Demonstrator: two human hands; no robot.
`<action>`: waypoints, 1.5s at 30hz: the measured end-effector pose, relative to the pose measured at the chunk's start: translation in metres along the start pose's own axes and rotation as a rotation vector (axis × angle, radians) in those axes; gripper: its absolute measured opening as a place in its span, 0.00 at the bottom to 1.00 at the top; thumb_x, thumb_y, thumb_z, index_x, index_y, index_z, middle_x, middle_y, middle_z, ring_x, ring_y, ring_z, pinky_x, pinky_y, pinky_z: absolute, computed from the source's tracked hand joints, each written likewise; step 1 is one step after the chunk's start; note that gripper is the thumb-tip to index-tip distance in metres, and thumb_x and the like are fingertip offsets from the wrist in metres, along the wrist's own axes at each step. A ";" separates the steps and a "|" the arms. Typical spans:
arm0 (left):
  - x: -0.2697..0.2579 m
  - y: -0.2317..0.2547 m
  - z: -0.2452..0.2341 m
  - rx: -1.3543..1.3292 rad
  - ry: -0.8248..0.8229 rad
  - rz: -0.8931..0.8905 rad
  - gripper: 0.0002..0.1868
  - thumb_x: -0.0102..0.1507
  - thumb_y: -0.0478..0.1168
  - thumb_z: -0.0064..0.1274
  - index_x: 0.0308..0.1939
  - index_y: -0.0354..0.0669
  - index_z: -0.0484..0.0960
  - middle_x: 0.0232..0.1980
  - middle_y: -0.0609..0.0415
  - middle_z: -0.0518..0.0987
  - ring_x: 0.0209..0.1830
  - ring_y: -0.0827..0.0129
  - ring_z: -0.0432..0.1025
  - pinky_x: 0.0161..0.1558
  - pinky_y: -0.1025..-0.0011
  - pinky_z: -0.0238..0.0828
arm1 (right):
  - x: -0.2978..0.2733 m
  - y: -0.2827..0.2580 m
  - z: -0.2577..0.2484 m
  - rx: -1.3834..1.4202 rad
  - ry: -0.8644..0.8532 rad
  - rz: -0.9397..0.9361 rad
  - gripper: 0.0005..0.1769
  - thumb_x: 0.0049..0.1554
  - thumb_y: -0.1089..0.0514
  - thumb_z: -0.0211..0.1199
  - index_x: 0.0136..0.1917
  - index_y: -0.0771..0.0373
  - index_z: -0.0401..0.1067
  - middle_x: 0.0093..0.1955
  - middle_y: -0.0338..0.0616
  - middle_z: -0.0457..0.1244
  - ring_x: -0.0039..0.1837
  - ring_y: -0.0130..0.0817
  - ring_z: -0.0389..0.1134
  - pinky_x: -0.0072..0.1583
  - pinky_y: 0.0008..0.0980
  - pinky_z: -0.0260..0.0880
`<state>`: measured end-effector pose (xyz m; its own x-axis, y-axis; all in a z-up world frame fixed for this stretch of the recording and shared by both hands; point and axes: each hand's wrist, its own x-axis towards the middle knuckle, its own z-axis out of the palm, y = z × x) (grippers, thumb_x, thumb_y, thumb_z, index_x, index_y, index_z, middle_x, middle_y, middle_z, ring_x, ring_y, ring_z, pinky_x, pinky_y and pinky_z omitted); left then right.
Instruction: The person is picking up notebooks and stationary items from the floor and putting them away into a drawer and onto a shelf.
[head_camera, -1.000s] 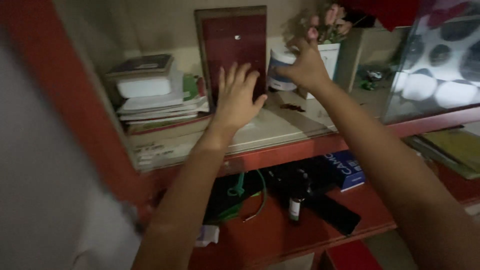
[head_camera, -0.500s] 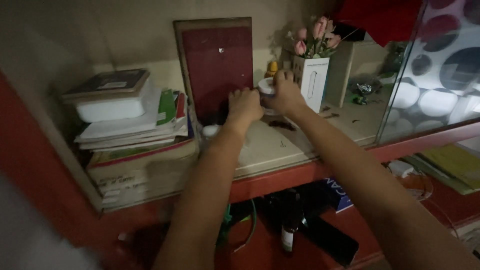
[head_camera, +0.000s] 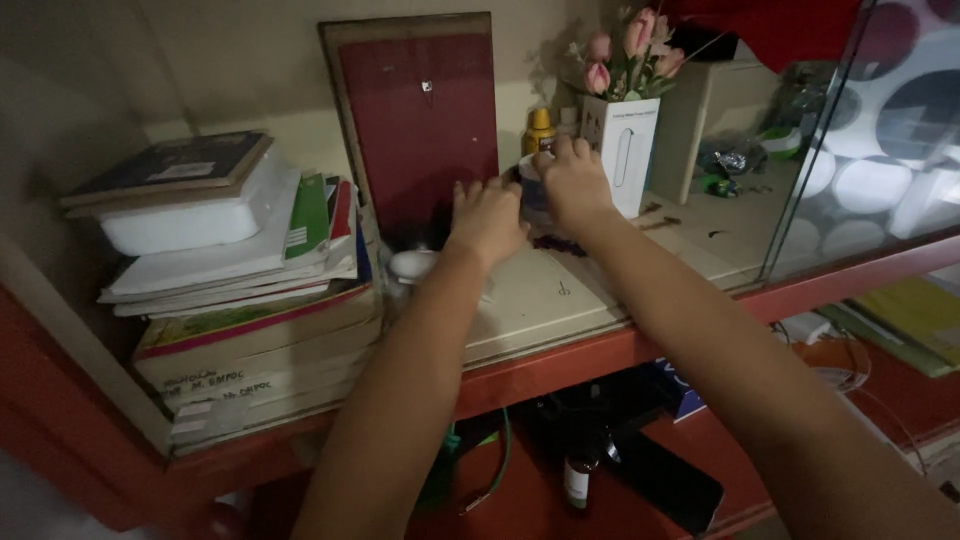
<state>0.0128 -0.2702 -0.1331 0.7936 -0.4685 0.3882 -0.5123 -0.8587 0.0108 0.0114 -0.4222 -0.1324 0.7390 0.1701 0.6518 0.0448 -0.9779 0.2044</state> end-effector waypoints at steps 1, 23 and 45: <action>-0.001 0.000 0.000 -0.009 0.012 -0.007 0.33 0.63 0.49 0.59 0.68 0.39 0.69 0.70 0.41 0.67 0.72 0.46 0.59 0.73 0.40 0.41 | 0.000 0.001 0.003 0.018 0.021 -0.010 0.38 0.40 0.65 0.74 0.65 0.58 0.71 0.66 0.59 0.58 0.68 0.56 0.58 0.66 0.47 0.61; -0.101 0.053 -0.007 -0.958 0.751 0.232 0.27 0.68 0.36 0.59 0.69 0.38 0.67 0.62 0.41 0.80 0.64 0.54 0.75 0.66 0.60 0.70 | -0.175 0.012 -0.127 0.682 0.494 0.038 0.23 0.58 0.63 0.69 0.65 0.63 0.67 0.61 0.52 0.61 0.62 0.45 0.67 0.58 0.39 0.74; -0.306 0.312 0.086 -1.366 0.279 0.626 0.34 0.70 0.36 0.57 0.76 0.37 0.59 0.76 0.38 0.66 0.78 0.46 0.61 0.76 0.56 0.57 | -0.523 0.057 -0.223 0.438 0.291 0.570 0.36 0.60 0.57 0.71 0.77 0.60 0.60 0.77 0.52 0.59 0.77 0.49 0.62 0.71 0.43 0.67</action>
<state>-0.3618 -0.4128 -0.3281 0.3365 -0.4849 0.8073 -0.7564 0.3715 0.5384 -0.5224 -0.5395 -0.2985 0.5243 -0.4083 0.7472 0.0170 -0.8724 -0.4886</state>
